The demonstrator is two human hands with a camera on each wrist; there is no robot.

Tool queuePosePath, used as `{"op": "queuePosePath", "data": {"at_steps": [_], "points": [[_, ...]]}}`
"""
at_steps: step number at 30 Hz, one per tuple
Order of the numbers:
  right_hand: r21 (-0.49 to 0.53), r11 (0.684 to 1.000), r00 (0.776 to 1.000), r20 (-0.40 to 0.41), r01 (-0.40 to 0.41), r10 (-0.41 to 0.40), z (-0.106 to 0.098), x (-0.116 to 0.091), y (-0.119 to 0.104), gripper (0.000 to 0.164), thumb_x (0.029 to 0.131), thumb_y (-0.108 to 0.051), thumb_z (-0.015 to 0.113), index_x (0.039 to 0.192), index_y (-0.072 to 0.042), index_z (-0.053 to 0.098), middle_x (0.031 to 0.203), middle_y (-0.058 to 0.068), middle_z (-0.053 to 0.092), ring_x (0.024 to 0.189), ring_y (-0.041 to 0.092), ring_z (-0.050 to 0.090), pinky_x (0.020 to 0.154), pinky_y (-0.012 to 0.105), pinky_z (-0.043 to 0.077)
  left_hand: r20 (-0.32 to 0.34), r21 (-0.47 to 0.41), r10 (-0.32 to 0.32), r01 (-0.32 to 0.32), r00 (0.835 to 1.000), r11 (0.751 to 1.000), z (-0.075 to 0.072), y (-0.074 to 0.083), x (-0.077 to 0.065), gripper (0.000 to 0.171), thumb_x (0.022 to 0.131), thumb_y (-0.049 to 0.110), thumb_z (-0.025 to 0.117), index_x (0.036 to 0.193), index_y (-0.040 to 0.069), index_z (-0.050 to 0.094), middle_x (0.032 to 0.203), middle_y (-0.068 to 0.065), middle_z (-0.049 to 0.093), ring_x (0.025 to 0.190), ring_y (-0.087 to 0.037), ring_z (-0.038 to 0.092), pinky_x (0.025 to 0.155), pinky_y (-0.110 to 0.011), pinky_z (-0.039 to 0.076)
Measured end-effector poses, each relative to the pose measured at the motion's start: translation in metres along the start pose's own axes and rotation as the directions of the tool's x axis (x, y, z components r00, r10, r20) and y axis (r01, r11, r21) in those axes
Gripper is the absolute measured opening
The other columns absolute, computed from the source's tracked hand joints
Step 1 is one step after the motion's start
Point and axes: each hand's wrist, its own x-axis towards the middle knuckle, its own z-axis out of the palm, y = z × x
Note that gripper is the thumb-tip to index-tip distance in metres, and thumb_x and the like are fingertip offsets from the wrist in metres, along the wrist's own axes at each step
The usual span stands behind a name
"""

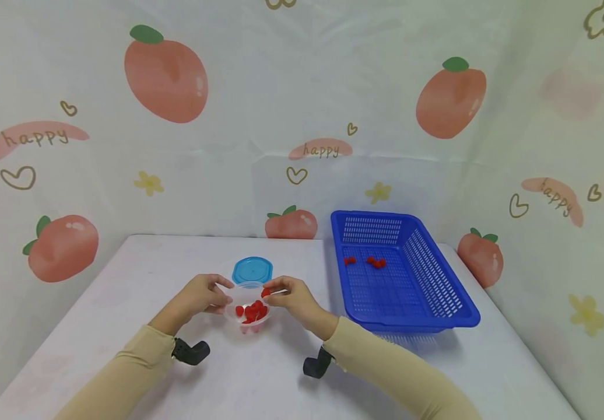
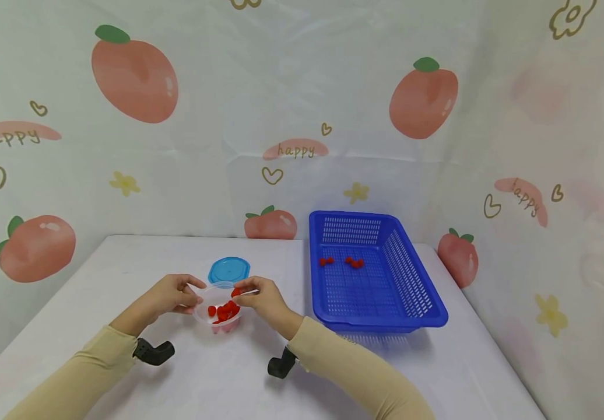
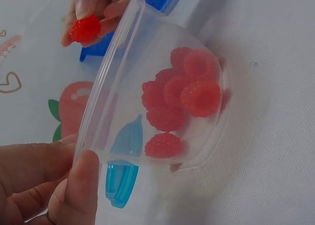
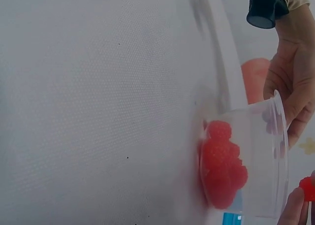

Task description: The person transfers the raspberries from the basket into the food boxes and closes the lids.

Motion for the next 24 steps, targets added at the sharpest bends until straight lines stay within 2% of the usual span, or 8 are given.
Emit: {"op": "queuePosePath", "data": {"at_steps": [24], "points": [[-0.041, 0.999, 1.0, 0.006, -0.006, 0.006, -0.0001, 0.0023, -0.0031, 0.031, 0.087, -0.007, 0.07, 0.117, -0.001, 0.066, 0.11, 0.014, 0.067, 0.093, 0.017, 0.064, 0.088, 0.035, 0.057, -0.001, -0.002, 0.002, -0.002, 1.0, 1.0, -0.0002, -0.0003, 0.0008, 0.041, 0.086, 0.009, 0.071, 0.123, -0.004, 0.056, 0.082, -0.011, 0.063, 0.063, -0.017, 0.062, 0.064, -0.028, 0.059]]}}
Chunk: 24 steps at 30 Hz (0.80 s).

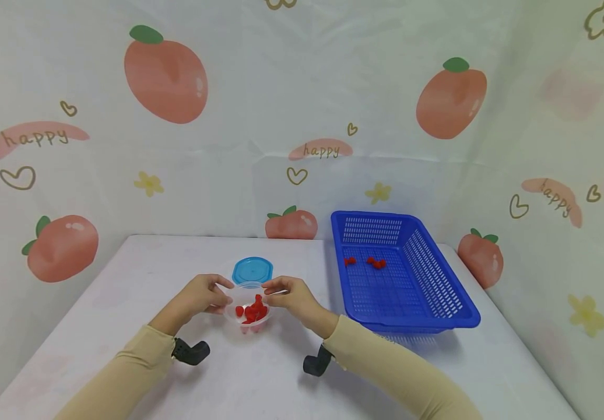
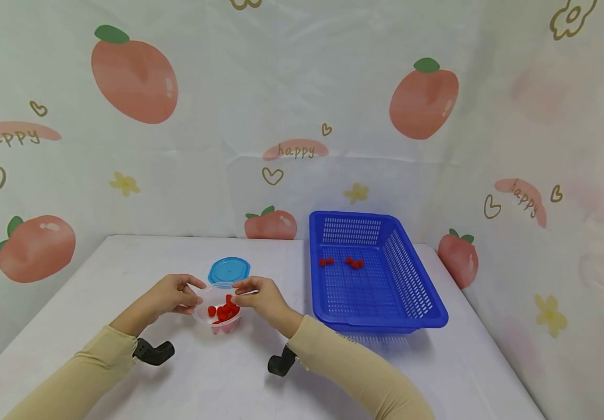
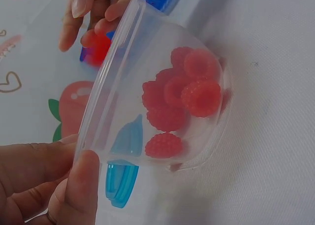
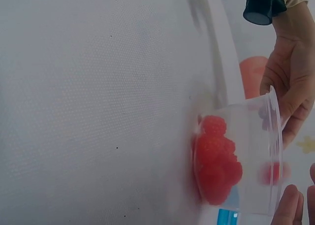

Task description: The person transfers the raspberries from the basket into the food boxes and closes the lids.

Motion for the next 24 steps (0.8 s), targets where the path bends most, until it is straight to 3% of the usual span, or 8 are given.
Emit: {"op": "queuePosePath", "data": {"at_steps": [12, 19, 24], "points": [[0.0, 1.0, 1.0, 0.014, -0.003, 0.003, -0.001, 0.001, 0.0, 0.03, 0.088, -0.004, 0.067, 0.117, 0.001, 0.065, 0.112, 0.02, 0.066, 0.093, 0.017, 0.063, 0.089, 0.036, 0.056, 0.009, -0.012, -0.005, 0.006, 1.0, 1.0, 0.001, 0.0, -0.001, 0.04, 0.086, 0.007, 0.07, 0.122, -0.004, 0.057, 0.081, -0.011, 0.064, 0.063, -0.017, 0.062, 0.065, -0.028, 0.059], [0.018, 1.0, 0.997, 0.078, 0.005, -0.006, -0.006, -0.002, -0.006, 0.034, 0.088, -0.009, 0.068, 0.121, -0.002, 0.063, 0.111, 0.014, 0.066, 0.094, 0.014, 0.063, 0.088, 0.034, 0.056, 0.012, -0.012, -0.004, 0.004, 1.0, 1.0, 0.0, 0.0, 0.0, 0.04, 0.086, 0.008, 0.071, 0.121, -0.004, 0.057, 0.081, -0.011, 0.063, 0.063, -0.017, 0.062, 0.065, -0.027, 0.059], [0.014, 1.0, 0.993, 0.117, 0.017, -0.019, -0.01, -0.006, -0.017, 0.034, 0.088, -0.011, 0.068, 0.12, -0.001, 0.064, 0.107, 0.009, 0.067, 0.096, 0.019, 0.066, 0.088, 0.034, 0.056, 0.013, -0.007, -0.005, 0.005, 1.0, 1.0, 0.0, 0.001, -0.001, 0.039, 0.086, 0.008, 0.071, 0.121, -0.004, 0.057, 0.081, -0.01, 0.063, 0.063, -0.017, 0.062, 0.065, -0.027, 0.059]]}}
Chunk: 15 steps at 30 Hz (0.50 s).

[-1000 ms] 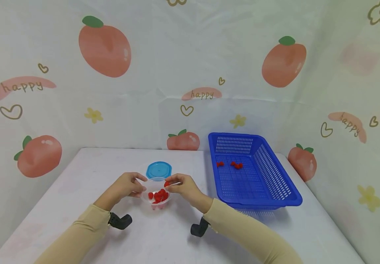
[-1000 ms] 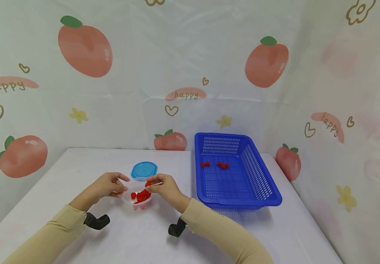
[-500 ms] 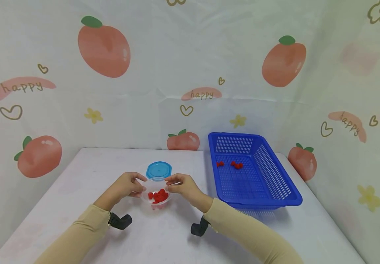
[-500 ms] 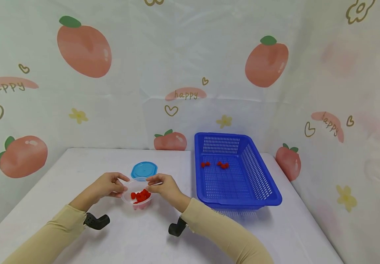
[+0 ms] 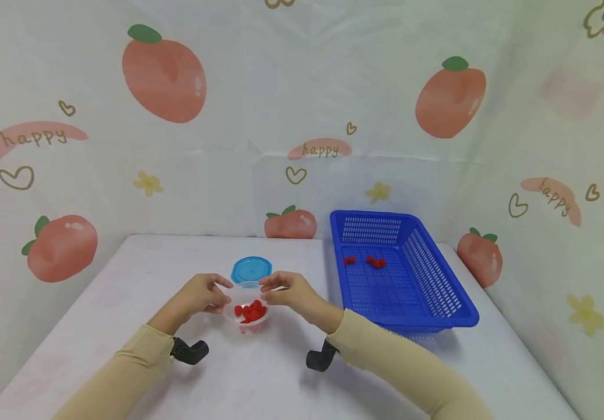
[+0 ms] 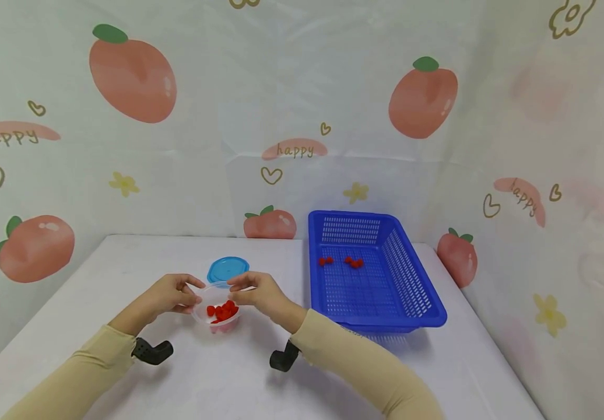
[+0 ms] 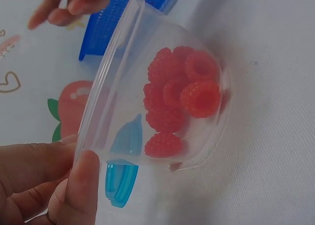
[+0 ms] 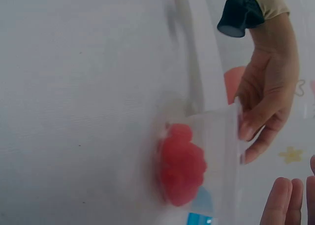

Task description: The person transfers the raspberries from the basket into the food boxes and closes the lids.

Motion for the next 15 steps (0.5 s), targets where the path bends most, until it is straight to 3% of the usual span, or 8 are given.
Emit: {"op": "queuePosePath", "data": {"at_steps": [9, 15], "points": [[0.001, 0.997, 0.994, 0.073, 0.083, -0.083, -0.02, -0.017, -0.036, 0.03, 0.09, -0.01, 0.067, 0.118, 0.0, 0.062, 0.113, 0.016, 0.063, 0.098, 0.019, 0.065, 0.09, 0.034, 0.055, -0.005, 0.005, 0.002, -0.002, 1.0, 1.0, -0.001, 0.001, -0.001, 0.039, 0.086, 0.009, 0.071, 0.121, -0.003, 0.057, 0.081, -0.01, 0.063, 0.063, -0.017, 0.062, 0.064, -0.027, 0.058], [0.053, 0.988, 0.989, -0.002, 0.147, -0.147, -0.063, -0.017, -0.063, 0.029, 0.091, -0.006, 0.065, 0.118, 0.002, 0.06, 0.11, 0.01, 0.063, 0.103, 0.025, 0.063, 0.094, 0.034, 0.054, -0.012, 0.008, -0.011, 0.011, 1.0, 1.0, 0.0, 0.0, 0.0, 0.039, 0.086, 0.009, 0.072, 0.12, -0.002, 0.058, 0.083, -0.011, 0.063, 0.064, -0.017, 0.062, 0.064, -0.027, 0.058]]}}
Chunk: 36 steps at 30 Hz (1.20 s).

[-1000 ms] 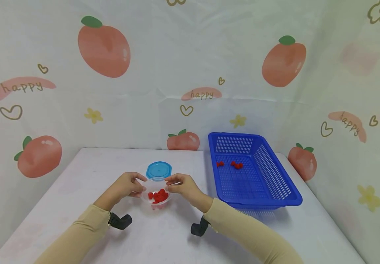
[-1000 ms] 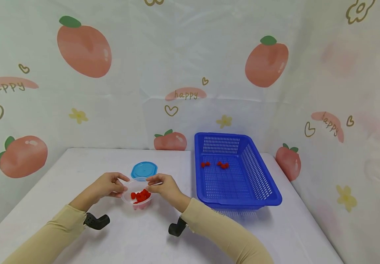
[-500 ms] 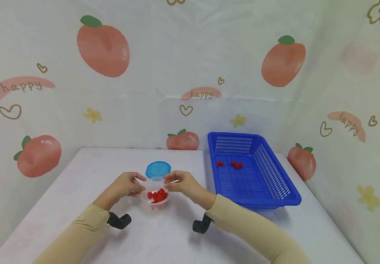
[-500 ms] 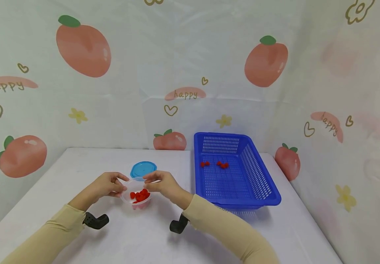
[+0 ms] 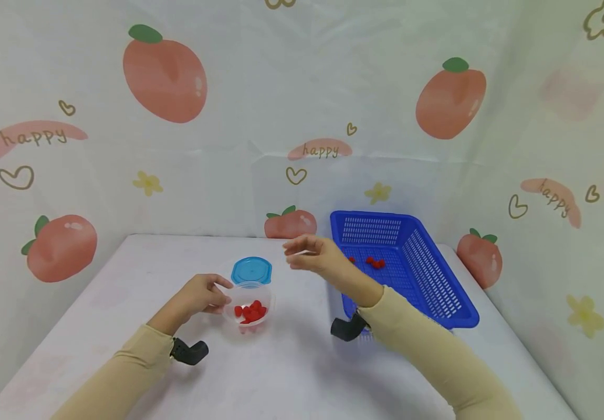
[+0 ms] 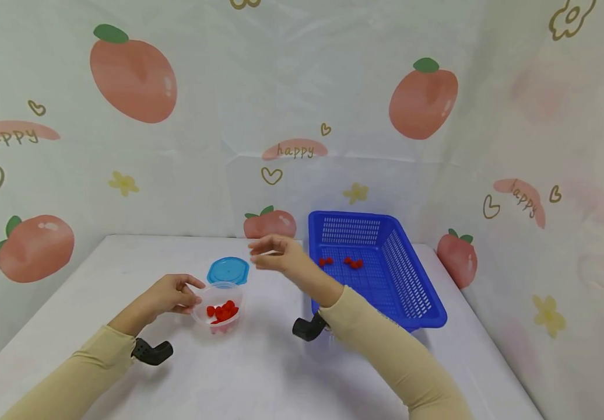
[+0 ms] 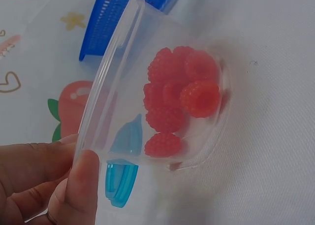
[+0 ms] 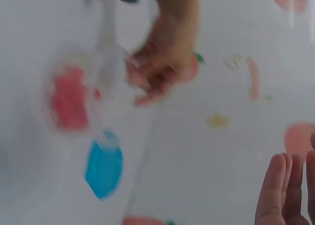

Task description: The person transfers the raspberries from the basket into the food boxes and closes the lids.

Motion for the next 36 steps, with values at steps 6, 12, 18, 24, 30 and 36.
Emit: {"op": "queuePosePath", "data": {"at_steps": [6, 12, 18, 24, 30, 36], "points": [[0.147, 0.987, 0.988, -0.148, 0.068, -0.046, -0.065, 0.008, -0.018, 0.019, 0.093, -0.003, 0.061, 0.111, -0.009, 0.062, 0.109, 0.001, 0.061, 0.103, 0.015, 0.061, 0.096, 0.03, 0.052, -0.001, 0.004, -0.01, 0.01, 1.0, 1.0, 0.0, -0.001, 0.001, 0.038, 0.086, 0.009, 0.072, 0.12, -0.001, 0.058, 0.083, -0.011, 0.063, 0.065, -0.017, 0.062, 0.064, -0.026, 0.058], [0.125, 0.981, 0.929, -0.358, 0.149, -0.095, -0.132, 0.016, -0.006, 0.028, 0.095, -0.008, 0.06, 0.122, -0.001, 0.055, 0.107, 0.001, 0.058, 0.097, 0.012, 0.061, 0.084, 0.018, 0.054, -0.011, 0.01, -0.018, 0.018, 1.0, 1.0, 0.001, 0.0, 0.002, 0.038, 0.086, 0.009, 0.072, 0.12, 0.0, 0.059, 0.083, -0.011, 0.063, 0.065, -0.017, 0.062, 0.064, -0.026, 0.058], [-0.009, 1.0, 0.871, -0.491, 0.016, -0.018, -0.177, 0.013, 0.029, 0.037, 0.096, -0.015, 0.06, 0.129, -0.001, 0.051, 0.111, 0.002, 0.057, 0.102, 0.013, 0.06, 0.088, 0.021, 0.054, -0.004, 0.004, -0.006, 0.006, 1.0, 1.0, 0.001, -0.002, 0.002, 0.037, 0.085, 0.008, 0.072, 0.119, -0.001, 0.059, 0.083, -0.011, 0.063, 0.065, -0.018, 0.061, 0.065, -0.027, 0.059], [-0.187, 0.957, 0.872, -0.478, -0.222, 0.109, -0.195, 0.002, 0.06, 0.046, 0.099, -0.013, 0.054, 0.138, 0.009, 0.043, 0.136, 0.028, 0.047, 0.126, 0.038, 0.05, 0.104, 0.043, 0.045, -0.003, 0.004, -0.009, 0.009, 1.0, 1.0, 0.0, -0.002, 0.003, 0.038, 0.085, 0.009, 0.072, 0.119, 0.0, 0.059, 0.083, -0.011, 0.063, 0.067, -0.018, 0.062, 0.066, -0.028, 0.059], [-0.273, 0.884, 0.871, -0.427, -0.38, 0.243, -0.199, -0.005, 0.08, 0.046, 0.097, -0.008, 0.056, 0.135, 0.013, 0.044, 0.137, 0.033, 0.046, 0.124, 0.046, 0.049, 0.101, 0.044, 0.048, 0.008, -0.001, 0.008, -0.008, 1.0, 1.0, 0.0, 0.001, 0.0, 0.039, 0.086, 0.008, 0.071, 0.121, -0.003, 0.058, 0.082, -0.011, 0.062, 0.066, -0.018, 0.061, 0.066, -0.028, 0.059], [-0.338, 0.805, 0.85, -0.394, -0.488, 0.35, -0.199, -0.004, 0.098, 0.042, 0.094, -0.004, 0.057, 0.132, 0.013, 0.048, 0.137, 0.032, 0.046, 0.115, 0.04, 0.055, 0.097, 0.042, 0.051, 0.01, -0.008, -0.002, 0.002, 1.0, 1.0, 0.0, -0.002, 0.003, 0.038, 0.085, 0.008, 0.071, 0.12, -0.002, 0.058, 0.082, -0.011, 0.063, 0.066, -0.018, 0.062, 0.066, -0.027, 0.059]]}}
